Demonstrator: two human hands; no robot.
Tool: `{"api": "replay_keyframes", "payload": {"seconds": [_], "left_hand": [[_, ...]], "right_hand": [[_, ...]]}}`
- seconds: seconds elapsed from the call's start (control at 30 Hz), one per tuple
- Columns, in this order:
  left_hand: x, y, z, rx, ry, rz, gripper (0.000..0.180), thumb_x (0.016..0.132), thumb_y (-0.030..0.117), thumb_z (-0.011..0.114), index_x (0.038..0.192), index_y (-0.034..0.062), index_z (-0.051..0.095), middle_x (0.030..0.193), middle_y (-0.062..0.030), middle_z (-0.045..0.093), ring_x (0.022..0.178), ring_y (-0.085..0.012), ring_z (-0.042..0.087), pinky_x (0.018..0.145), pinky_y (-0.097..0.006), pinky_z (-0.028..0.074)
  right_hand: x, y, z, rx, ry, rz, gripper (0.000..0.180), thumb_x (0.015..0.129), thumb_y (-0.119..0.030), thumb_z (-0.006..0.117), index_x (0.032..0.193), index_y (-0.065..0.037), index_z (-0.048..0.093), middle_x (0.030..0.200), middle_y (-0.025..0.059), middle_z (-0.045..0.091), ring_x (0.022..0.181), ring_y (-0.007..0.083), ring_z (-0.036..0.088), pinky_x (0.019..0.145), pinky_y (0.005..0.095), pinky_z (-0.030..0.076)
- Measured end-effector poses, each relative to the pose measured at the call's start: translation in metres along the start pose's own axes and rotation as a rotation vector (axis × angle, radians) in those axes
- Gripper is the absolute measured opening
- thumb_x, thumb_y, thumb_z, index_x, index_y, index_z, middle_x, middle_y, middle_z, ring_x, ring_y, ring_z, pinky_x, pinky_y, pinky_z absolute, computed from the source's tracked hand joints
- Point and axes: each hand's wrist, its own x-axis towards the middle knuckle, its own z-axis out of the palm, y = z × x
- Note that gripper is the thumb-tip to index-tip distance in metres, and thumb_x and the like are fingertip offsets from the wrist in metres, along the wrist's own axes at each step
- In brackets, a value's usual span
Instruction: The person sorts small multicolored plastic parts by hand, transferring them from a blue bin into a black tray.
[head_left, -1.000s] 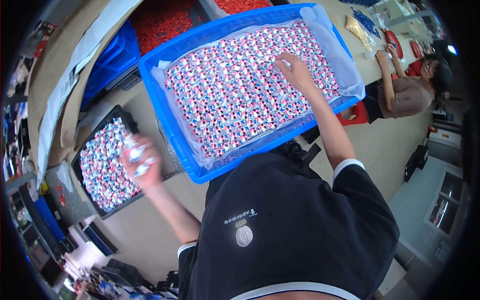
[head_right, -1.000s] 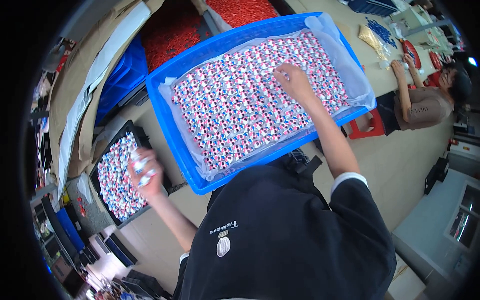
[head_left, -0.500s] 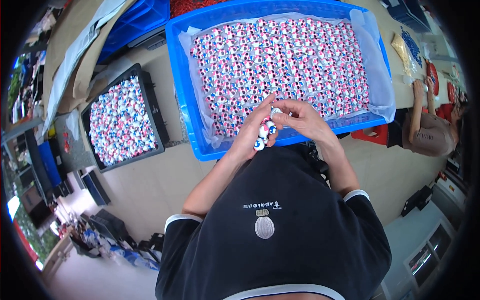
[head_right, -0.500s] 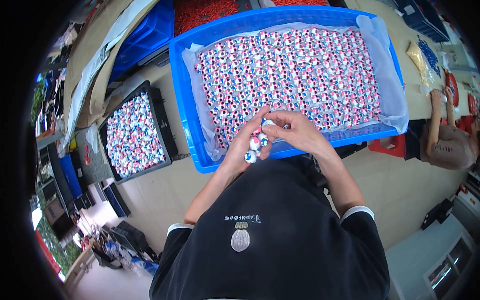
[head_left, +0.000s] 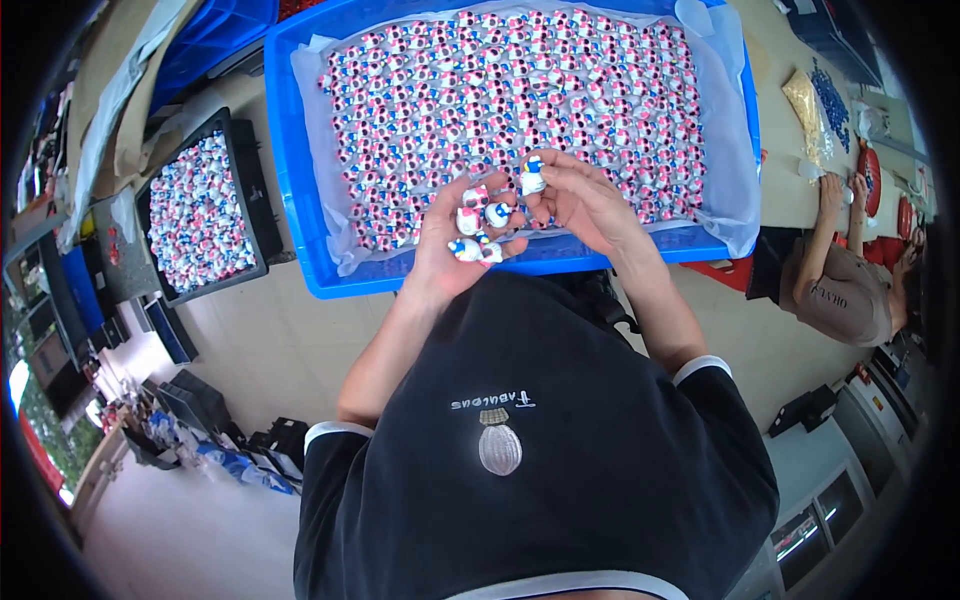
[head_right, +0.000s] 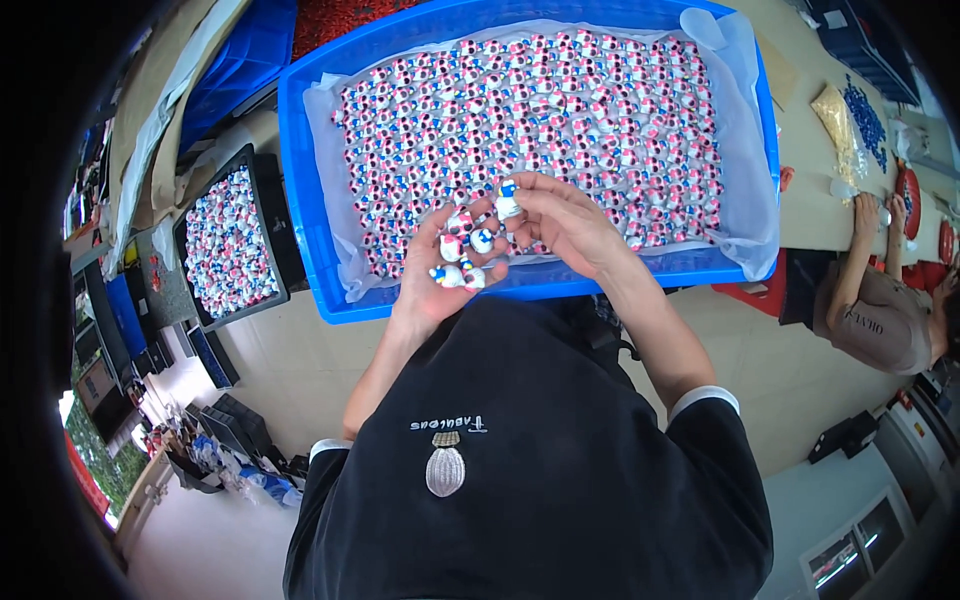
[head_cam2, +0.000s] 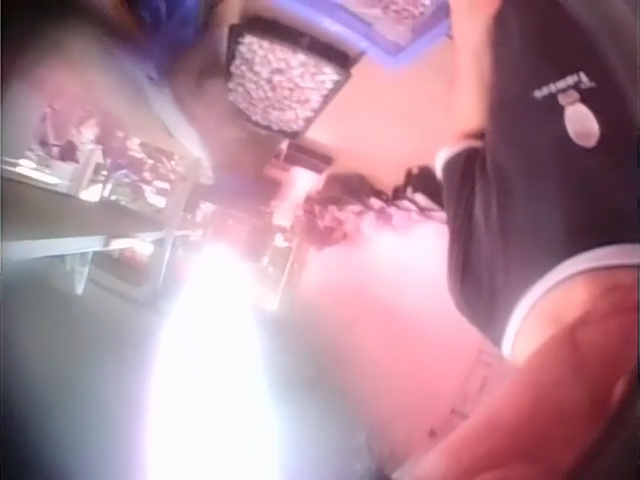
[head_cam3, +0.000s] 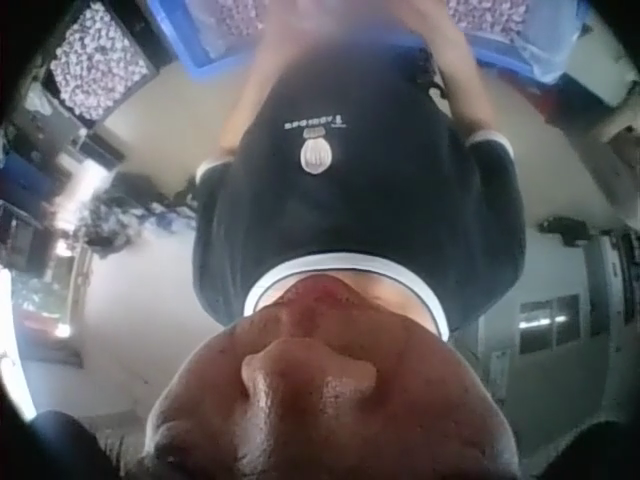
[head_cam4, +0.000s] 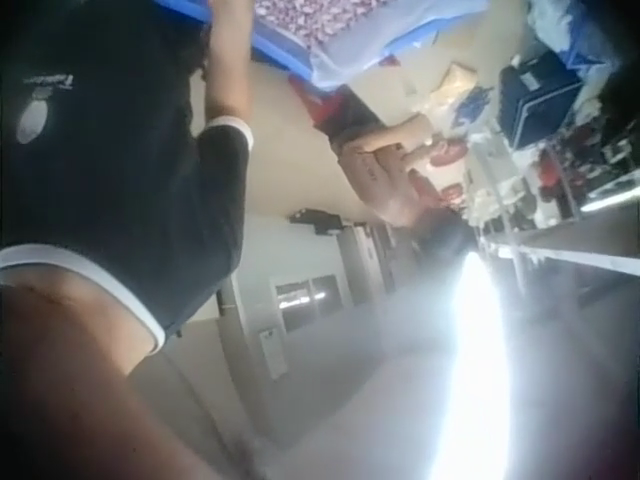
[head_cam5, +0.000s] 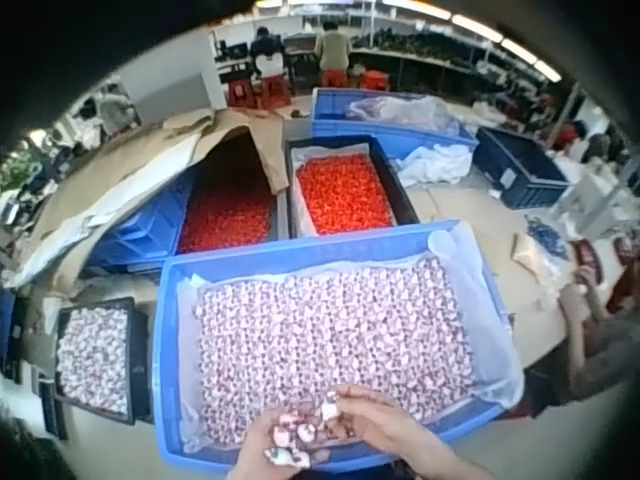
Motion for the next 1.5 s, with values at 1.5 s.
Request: {"api": "replay_keyframes", "payload": {"seconds": [1.5], "left_hand": [[0.012, -0.02, 0.012, 0.539, -0.05, 0.139, 0.03, 0.096, 0.033, 0.045, 0.098, 0.0041, 0.054, 0.073, -0.0055, 0.057, 0.06, -0.0112, 0.058, 0.042, -0.022, 0.042]], "right_hand": [[-0.018, -0.016, 0.017, -1.34, -0.048, -0.593, 0.032, 0.076, -0.015, 0.069, 0.105, -0.004, 0.062, 0.097, 0.0097, 0.06, 0.088, 0.0254, 0.06, 0.074, 0.0333, 0.048]]}}
